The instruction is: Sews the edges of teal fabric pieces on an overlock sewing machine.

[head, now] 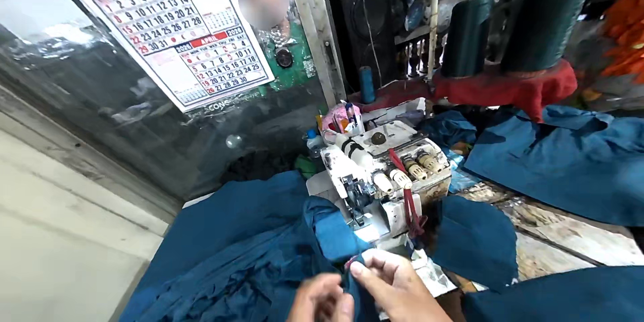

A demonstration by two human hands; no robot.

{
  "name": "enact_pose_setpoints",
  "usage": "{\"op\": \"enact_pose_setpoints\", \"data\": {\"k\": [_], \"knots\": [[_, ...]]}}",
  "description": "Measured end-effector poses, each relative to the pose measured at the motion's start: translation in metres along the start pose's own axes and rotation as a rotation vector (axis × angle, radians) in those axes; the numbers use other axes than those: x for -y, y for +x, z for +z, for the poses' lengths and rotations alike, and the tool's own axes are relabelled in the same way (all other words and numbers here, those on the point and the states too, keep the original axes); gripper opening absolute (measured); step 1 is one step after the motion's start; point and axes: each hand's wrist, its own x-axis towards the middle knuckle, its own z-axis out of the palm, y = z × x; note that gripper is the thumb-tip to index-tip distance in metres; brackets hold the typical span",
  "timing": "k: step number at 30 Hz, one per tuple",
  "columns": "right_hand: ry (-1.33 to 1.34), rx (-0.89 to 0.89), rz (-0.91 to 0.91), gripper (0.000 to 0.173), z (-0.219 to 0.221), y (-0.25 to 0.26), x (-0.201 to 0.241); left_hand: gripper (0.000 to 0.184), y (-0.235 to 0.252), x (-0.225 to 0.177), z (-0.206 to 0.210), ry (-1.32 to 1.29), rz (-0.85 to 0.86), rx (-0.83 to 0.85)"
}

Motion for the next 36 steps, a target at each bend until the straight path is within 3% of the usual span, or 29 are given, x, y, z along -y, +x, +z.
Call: {"op": "enact_pose_setpoints", "data": {"k": [2,4,7,12,14,17,18,21,23,26,29,32,34,36], "knots": [[-0.123,0.01,-0.096,0.017,-0.011,-0.002,-0.001,0.041,0.013,0.003,-0.009,-0.014,-0.164,0.123],[-0.21,0.054,-0.117,0.017,-0.021,-0.008,-0.001,0.035,0.019,0.008,-0.002,-0.106,-0.274,0.194],[-0.28,0.03,-0.127,0.016,-0.031,-0.017,-0.002,0.01,0.014,0.019,0.016,-0.159,-0.274,0.118],[-0.32,-0.081,-0.134,0.018,-0.038,-0.019,-0.004,0.008,0.016,0.022,0.015,-0.045,-0.274,0.115],[-0.333,-0.104,-0.131,0.025,-0.041,-0.019,0.0,0.009,0.02,0.016,0.01,-0.084,-0.291,0.154],[-0.296,-0.053,-0.187,0.038,-0.044,-0.022,0.002,0.017,0.019,-0.002,0.003,-0.423,-0.302,0.276],[-0.263,-0.02,-0.205,0.044,-0.045,-0.024,0.003,0.019,0.016,-0.007,0.007,-0.456,-0.31,0.243],[-0.211,0.056,-0.215,0.061,-0.046,-0.025,0.003,0.021,0.005,-0.006,0.038,-0.24,-0.352,0.126],[-0.405,0.055,-0.233,0.065,-0.049,-0.024,-0.001,0.014,-0.002,0.012,0.054,-0.234,-0.281,0.115],[-0.733,-0.06,-0.33,0.055,-0.054,-0.035,0.011,0.014,0.004,0.016,0.045,-0.209,-0.209,0.13],[-0.349,-0.025,-0.417,0.035,-0.057,-0.023,0.01,0.015,0.015,0.019,0.048,-0.45,-0.272,0.067],[0.109,0.051,-0.323,0.023,-0.062,0.001,-0.001,0.018,0.021,0.032,0.054,-0.626,-0.273,0.04],[0.074,0.196,-0.274,0.019,-0.08,0.006,0.008,0.02,0.023,0.038,0.025,-0.565,-0.185,0.176],[-0.14,0.391,-0.173,0.015,-0.098,0.01,0.025,0.017,0.031,0.044,-0.013,-0.486,-0.13,0.403]]}}
